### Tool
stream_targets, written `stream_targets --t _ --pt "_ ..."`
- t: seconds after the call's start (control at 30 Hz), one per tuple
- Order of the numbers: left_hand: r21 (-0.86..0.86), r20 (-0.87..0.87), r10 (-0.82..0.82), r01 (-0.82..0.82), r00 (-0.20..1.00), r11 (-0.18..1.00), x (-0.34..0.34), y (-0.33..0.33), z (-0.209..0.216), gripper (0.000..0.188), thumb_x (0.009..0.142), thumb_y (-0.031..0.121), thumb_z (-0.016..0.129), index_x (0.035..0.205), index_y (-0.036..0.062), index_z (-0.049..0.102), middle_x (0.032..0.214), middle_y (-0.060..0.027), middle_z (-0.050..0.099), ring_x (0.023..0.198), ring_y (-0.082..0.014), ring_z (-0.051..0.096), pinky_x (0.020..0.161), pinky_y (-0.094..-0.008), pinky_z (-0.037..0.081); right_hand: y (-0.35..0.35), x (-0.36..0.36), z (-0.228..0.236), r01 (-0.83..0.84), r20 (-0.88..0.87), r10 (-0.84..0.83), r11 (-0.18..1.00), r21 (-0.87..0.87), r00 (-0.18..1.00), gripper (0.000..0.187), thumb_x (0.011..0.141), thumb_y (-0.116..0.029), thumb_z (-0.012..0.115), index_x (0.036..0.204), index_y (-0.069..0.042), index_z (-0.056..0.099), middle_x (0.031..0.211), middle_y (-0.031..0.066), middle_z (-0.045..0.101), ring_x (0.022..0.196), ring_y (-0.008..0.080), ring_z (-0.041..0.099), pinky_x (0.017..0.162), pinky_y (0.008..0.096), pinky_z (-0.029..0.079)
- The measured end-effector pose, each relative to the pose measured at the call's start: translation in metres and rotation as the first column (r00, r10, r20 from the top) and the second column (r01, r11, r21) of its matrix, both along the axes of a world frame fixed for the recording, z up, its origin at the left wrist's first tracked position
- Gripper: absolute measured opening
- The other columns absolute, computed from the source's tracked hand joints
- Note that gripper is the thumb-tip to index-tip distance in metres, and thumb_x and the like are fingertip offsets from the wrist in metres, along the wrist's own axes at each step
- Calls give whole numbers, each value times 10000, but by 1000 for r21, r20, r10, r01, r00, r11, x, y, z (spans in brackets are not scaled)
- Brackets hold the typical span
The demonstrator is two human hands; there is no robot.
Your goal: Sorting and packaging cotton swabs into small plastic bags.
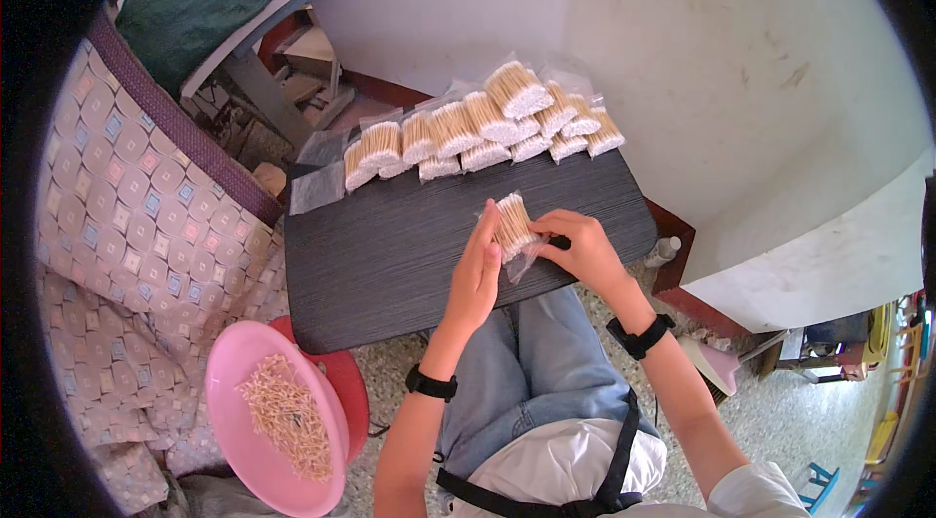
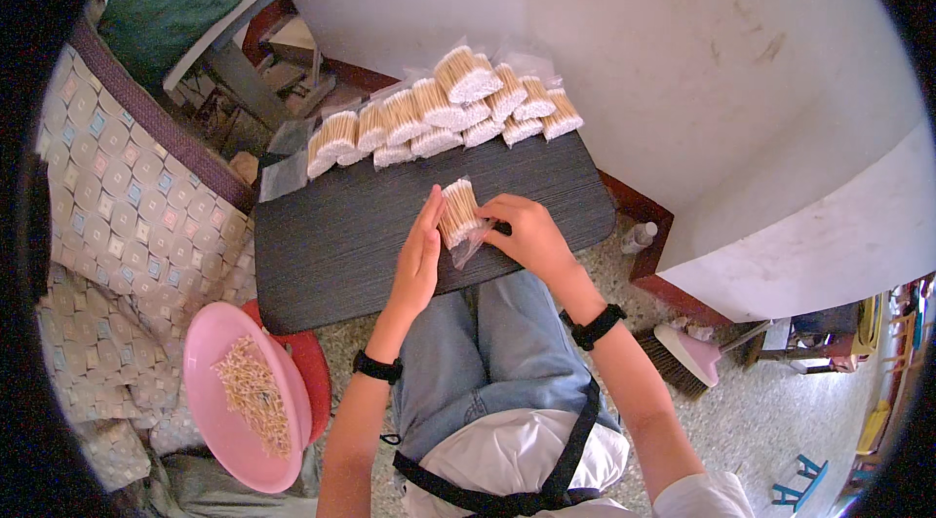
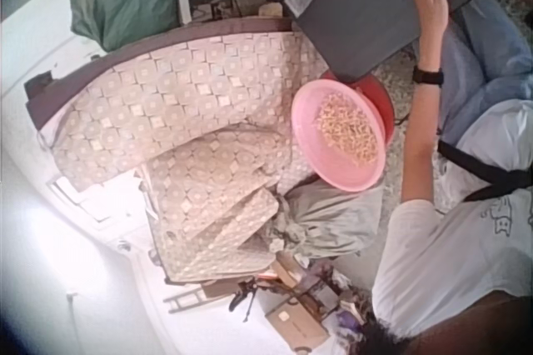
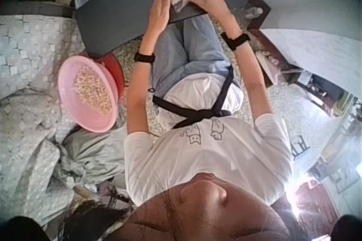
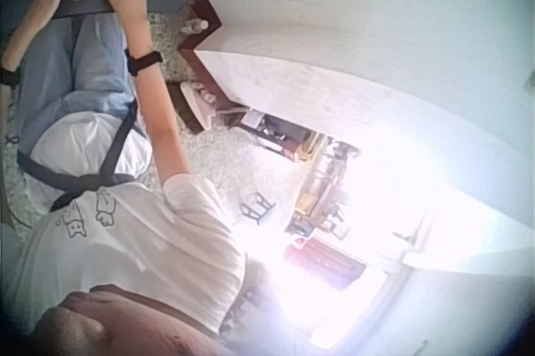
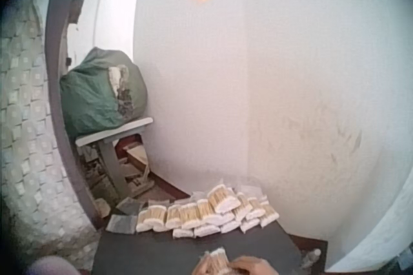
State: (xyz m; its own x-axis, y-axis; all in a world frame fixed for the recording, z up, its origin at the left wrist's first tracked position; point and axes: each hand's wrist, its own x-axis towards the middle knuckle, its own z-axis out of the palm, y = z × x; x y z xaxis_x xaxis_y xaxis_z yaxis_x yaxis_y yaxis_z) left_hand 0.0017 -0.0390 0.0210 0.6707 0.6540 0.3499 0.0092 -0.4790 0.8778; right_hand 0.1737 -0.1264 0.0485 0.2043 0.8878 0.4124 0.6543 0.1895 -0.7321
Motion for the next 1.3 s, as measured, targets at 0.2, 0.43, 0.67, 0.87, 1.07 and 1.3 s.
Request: stream_targets --t 0.2,0.43,0.67,0.87,1.07,1.3 --pt "-38 -76 -28 25 997 999 2 -3 8 542 1037 378 286 1468 48 287 1506 -141 324 1379 -294 337 1109 -355 286 3 2 -12 62 102 -69 996 66 992 241 727 -132 746 909 5 668 857 125 646 774 286 634 708 355 515" --pt "-2 -87 7 -7 996 1000 0 -3 6 543 1035 393 275 1465 61 300 1495 -139 344 1371 -294 350 1110 -354 282 9 -6 0 85 83 -82 996 -40 993 290 701 -209 779 840 -8 623 809 117 606 746 315 614 660 380 501" --pt "32 -122 10 -6 992 999 0 -3 11 568 1034 426 245 1450 46 322 1491 -144 350 1372 -290 348 1120 -352 264 16 -6 -6 105 143 -100 994 -31 985 361 660 -270 808 806 -24 588 789 112 587 741 322 604 641 398 489" --pt "-4 -45 -1 1 999 1000 0 -2 4 507 1036 353 297 1443 51 331 1496 -139 344 1369 -309 349 1101 -356 297 20 -17 -3 176 222 -167 984 -19 961 428 636 -310 816 778 -30 525 764 119 558 750 333 588 639 411 483" --pt "26 -47 -4 5 999 1000 0 0 5 511 1033 363 315 1432 44 340 1500 -154 329 1368 -334 343 1109 -373 285 23 -17 -7 157 278 -160 987 33 947 429 646 -309 814 779 -31 515 757 112 545 751 331 580 643 418 478" --pt "-185 246 212 -169 946 968 1 2 -16 451 992 179 490 1389 0 374 1460 -188 368 1361 -292 359 1086 -371 342 15 -20 -16 112 159 -113 994 19 981 785 636 -313 827 1254 -17 443 1198 191 523 1017 386 534 894 439 444"
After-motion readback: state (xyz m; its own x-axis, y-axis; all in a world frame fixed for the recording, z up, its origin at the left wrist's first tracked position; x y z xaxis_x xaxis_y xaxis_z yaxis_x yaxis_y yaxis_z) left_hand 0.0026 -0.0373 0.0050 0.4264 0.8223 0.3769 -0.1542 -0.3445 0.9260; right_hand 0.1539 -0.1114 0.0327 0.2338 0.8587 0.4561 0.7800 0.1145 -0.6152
